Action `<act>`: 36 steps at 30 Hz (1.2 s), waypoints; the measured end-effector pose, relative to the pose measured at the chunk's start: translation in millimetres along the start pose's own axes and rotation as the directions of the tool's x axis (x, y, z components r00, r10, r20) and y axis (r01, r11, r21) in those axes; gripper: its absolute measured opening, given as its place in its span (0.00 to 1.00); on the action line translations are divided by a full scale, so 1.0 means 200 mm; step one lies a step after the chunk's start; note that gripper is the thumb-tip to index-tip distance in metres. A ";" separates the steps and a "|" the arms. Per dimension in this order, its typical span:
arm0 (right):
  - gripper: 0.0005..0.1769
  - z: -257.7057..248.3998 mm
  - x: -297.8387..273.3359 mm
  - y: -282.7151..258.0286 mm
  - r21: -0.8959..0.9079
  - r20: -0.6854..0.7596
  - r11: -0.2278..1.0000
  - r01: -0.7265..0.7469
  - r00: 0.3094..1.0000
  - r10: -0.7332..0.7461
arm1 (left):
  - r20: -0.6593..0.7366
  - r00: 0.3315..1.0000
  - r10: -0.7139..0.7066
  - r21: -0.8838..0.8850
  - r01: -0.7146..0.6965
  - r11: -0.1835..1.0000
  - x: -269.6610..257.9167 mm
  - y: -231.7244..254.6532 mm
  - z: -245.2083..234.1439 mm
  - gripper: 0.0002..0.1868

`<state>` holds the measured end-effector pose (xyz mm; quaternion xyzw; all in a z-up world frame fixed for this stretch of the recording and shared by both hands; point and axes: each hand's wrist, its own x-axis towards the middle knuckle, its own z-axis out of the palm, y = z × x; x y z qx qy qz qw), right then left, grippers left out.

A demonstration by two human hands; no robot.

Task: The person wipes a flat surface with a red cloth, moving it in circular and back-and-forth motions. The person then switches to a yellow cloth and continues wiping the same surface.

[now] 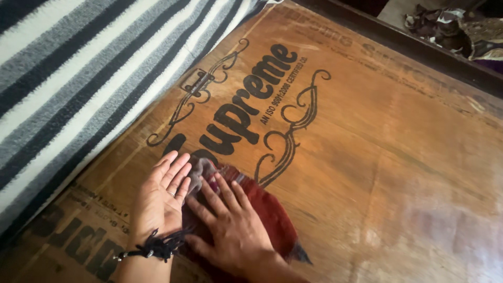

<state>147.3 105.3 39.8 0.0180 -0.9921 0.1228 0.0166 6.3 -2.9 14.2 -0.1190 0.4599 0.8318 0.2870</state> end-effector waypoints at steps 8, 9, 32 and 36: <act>0.43 -0.12 0.27 0.20 -0.172 0.272 0.970 -0.174 0.938 0.216 | -0.040 0.999 0.004 0.000 -0.004 1.000 -0.03 0.04 -0.02 0.27; 0.43 -0.13 0.26 0.26 -0.181 0.242 0.959 -0.216 0.936 0.257 | -0.048 0.999 0.001 0.001 -0.001 1.000 -0.03 0.04 -0.01 0.27; 0.43 -0.06 -0.17 0.81 -0.254 -0.231 0.797 -0.548 0.834 0.500 | -0.041 0.999 0.005 -0.029 -0.006 1.000 -0.04 0.04 0.04 0.27; 0.44 -0.04 -0.18 0.67 -0.294 -0.161 0.814 -0.501 0.865 0.475 | -0.024 1.000 0.005 -0.031 -0.006 1.000 -0.04 0.03 0.05 0.26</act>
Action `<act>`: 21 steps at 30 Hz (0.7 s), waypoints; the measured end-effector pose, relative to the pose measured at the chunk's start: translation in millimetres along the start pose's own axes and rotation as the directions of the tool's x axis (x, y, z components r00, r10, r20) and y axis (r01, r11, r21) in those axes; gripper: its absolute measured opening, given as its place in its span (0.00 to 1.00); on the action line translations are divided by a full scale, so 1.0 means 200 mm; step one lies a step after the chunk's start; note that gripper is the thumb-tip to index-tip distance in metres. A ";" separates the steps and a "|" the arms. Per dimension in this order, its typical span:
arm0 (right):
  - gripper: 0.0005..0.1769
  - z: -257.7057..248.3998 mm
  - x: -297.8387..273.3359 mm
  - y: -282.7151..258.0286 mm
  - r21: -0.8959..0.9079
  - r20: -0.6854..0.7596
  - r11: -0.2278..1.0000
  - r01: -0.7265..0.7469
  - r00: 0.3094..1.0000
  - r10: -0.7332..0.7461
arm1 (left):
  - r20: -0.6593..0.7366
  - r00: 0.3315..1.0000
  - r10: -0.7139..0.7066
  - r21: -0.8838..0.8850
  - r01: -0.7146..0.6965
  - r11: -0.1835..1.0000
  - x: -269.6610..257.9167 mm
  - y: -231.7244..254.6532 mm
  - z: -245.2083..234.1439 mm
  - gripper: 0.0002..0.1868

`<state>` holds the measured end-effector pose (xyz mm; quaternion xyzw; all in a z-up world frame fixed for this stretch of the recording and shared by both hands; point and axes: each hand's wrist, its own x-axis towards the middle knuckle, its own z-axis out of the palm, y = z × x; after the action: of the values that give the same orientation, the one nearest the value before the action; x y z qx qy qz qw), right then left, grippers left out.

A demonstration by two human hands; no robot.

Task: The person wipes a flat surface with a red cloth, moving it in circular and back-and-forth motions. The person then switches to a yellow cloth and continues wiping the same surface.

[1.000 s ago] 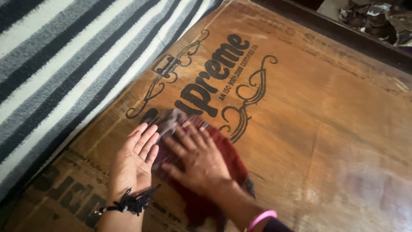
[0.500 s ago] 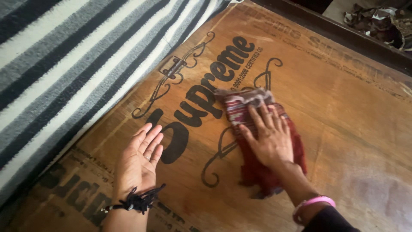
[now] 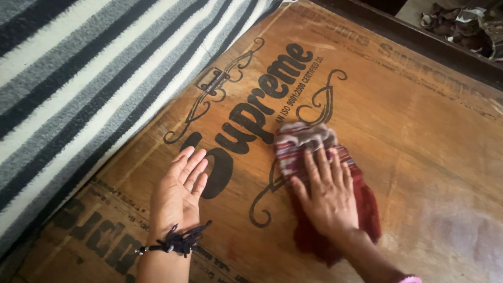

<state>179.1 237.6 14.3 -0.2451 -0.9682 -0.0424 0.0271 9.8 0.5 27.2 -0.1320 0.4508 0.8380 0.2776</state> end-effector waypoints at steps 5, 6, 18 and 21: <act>0.45 -0.05 -0.11 -0.19 0.019 0.060 0.991 0.136 0.989 -0.137 | 0.002 1.000 0.002 0.013 -0.002 1.000 -0.01 0.00 0.01 0.26; 0.44 -0.05 -0.13 -0.23 0.022 0.000 0.983 0.183 0.983 -0.183 | 0.001 1.000 -0.002 0.011 0.002 1.000 -0.01 0.00 0.01 0.26; 0.41 -0.06 -0.28 -0.65 0.183 -0.235 0.822 0.539 0.836 -0.496 | 0.012 1.000 -0.005 0.040 0.005 0.999 0.02 -0.03 -0.01 0.27; 0.41 -0.13 -0.23 -0.69 0.310 -0.049 0.772 0.554 0.821 -0.569 | 0.025 1.000 0.014 0.047 -0.015 0.999 0.03 -0.04 -0.02 0.28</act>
<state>154.3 93.1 28.1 0.0617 -0.9916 0.1100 0.0282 9.6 2.1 16.6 -0.1119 0.4679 0.8307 0.2800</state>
